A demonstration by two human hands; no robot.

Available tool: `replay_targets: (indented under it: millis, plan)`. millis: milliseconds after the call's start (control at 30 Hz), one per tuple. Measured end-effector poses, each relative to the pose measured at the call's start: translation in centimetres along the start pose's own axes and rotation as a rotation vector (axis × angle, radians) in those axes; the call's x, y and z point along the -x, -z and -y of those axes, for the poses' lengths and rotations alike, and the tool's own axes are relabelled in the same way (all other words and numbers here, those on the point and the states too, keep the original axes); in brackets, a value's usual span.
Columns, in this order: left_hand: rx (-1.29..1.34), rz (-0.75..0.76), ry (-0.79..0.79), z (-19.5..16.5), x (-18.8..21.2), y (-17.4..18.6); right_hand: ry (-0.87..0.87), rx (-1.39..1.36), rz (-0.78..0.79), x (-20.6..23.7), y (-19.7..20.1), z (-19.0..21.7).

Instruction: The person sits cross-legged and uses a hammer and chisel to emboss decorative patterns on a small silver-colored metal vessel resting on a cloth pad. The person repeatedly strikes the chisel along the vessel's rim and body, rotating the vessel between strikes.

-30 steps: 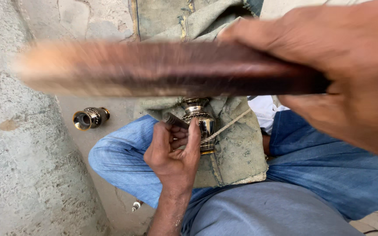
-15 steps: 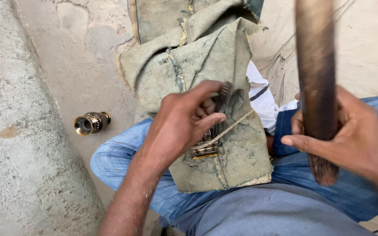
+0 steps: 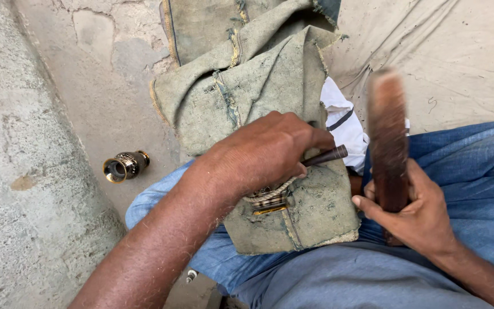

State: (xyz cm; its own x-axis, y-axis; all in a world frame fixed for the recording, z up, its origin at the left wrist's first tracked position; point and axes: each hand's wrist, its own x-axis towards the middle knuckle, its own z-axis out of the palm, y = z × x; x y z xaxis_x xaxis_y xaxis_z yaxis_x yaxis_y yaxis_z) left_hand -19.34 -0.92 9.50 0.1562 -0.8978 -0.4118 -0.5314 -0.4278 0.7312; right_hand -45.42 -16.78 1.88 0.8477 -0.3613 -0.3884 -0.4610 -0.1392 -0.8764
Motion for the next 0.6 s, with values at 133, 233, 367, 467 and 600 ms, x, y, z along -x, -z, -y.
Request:
replay_targets:
  millis: [133, 233, 367, 467, 600]
  plan:
    - [-0.101, 0.036, -0.01, 0.0, 0.0, -0.3, 0.049, 0.1, -0.035, 0.8, -1.2, 0.2]
    - [-0.121, 0.045, -0.044, -0.1, -0.1, -0.7, 0.114, 0.181, -0.077, 1.2, -1.6, 0.6]
    - [-0.137, 0.049, -0.113, 0.0, 0.2, -1.0, 0.113, 0.31, -0.072, 1.1, -1.6, 1.0]
    - [-0.285, 0.034, -0.155, 0.2, 0.5, -1.3, 0.125, 0.246, -0.109, 0.9, -1.7, 1.1]
    - [-0.191, -0.005, -0.166, 0.1, 0.5, -1.4, 0.03, 0.395, -0.046, 0.9, -1.9, 0.7]
